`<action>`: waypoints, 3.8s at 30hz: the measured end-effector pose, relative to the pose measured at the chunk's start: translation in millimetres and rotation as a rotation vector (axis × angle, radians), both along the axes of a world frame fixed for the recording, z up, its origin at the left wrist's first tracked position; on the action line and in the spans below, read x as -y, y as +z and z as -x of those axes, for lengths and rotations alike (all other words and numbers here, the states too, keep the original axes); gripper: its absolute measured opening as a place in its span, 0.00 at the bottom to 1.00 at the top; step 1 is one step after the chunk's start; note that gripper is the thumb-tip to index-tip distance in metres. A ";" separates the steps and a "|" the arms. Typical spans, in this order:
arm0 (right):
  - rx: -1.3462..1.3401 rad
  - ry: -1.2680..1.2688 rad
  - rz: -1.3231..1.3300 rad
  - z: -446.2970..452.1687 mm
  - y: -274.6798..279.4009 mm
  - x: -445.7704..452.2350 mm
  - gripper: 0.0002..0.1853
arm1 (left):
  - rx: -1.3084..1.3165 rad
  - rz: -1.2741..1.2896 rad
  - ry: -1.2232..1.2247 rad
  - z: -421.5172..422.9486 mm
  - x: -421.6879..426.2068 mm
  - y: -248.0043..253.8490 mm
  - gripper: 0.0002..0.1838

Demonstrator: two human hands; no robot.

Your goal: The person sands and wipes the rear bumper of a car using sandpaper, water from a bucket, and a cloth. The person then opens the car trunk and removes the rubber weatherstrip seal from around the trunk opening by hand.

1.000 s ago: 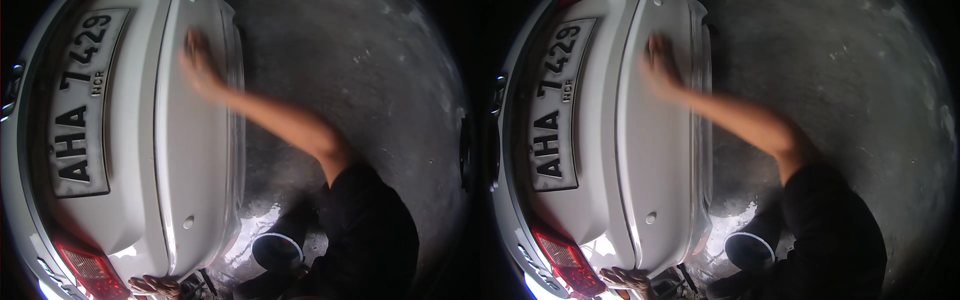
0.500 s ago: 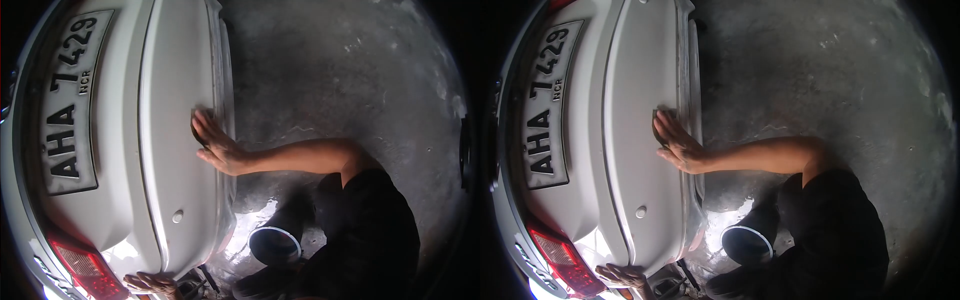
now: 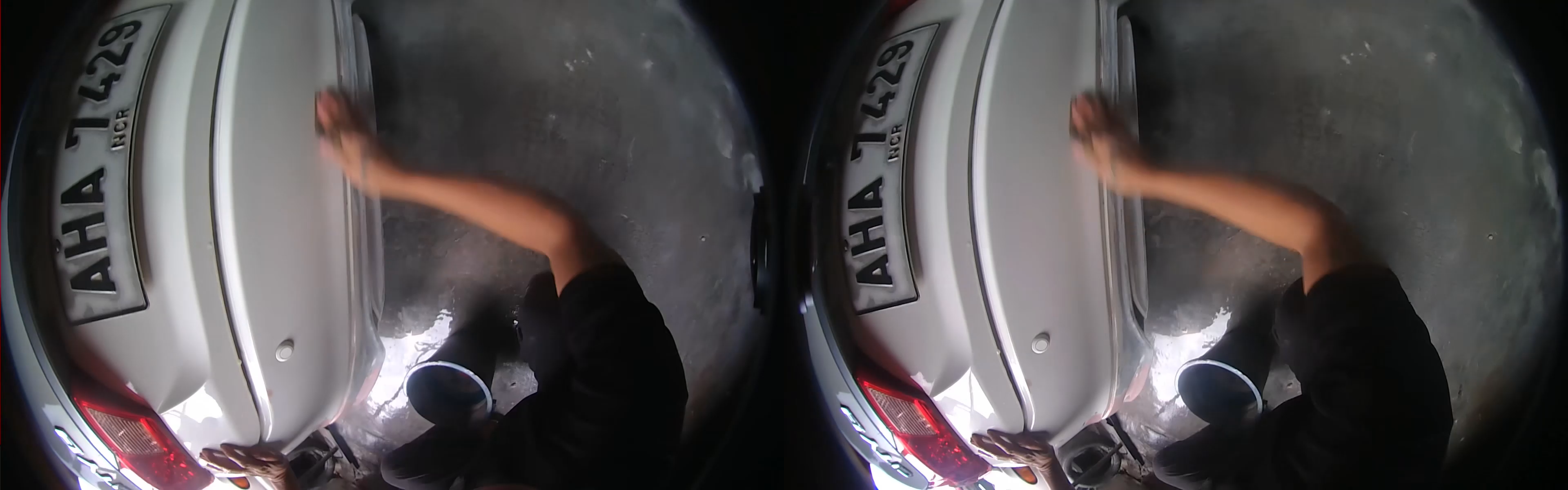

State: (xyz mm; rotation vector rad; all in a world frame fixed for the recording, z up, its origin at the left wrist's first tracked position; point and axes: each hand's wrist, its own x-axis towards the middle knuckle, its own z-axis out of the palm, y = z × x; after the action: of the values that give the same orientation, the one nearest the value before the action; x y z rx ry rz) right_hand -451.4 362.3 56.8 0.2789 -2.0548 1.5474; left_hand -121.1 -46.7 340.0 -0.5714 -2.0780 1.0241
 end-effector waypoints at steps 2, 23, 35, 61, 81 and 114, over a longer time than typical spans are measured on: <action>-0.142 -0.228 0.142 90.6 9.0 -39.7 0.35 | 0.029 -0.042 -0.009 -0.2 0.9 -5.0 0.31; -0.242 -0.158 0.140 -111.3 99.9 127.7 0.42 | -0.024 -0.127 -0.053 -3.2 8.6 -3.4 0.31; -0.433 -0.196 -0.460 -80.0 142.5 28.4 0.37 | -0.038 -0.177 -0.013 -6.3 14.6 -4.8 0.31; -0.345 -0.336 -0.660 -81.2 196.2 26.0 0.22 | -0.026 -0.278 -0.033 -8.3 14.4 -4.0 0.28; -0.628 0.150 -0.568 -231.0 183.1 115.2 0.21 | -0.007 -0.322 -0.045 -10.1 13.3 -1.7 0.28; 0.039 -0.145 0.339 -31.7 31.1 76.9 0.36 | -0.059 -0.155 -0.091 0.9 9.9 -5.9 0.30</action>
State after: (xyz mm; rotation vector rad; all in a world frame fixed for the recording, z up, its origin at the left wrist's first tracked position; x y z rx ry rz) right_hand -419.7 285.5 87.8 -0.0273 -1.7584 1.7838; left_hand -122.0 -56.6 334.1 -0.5451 -2.0390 0.8103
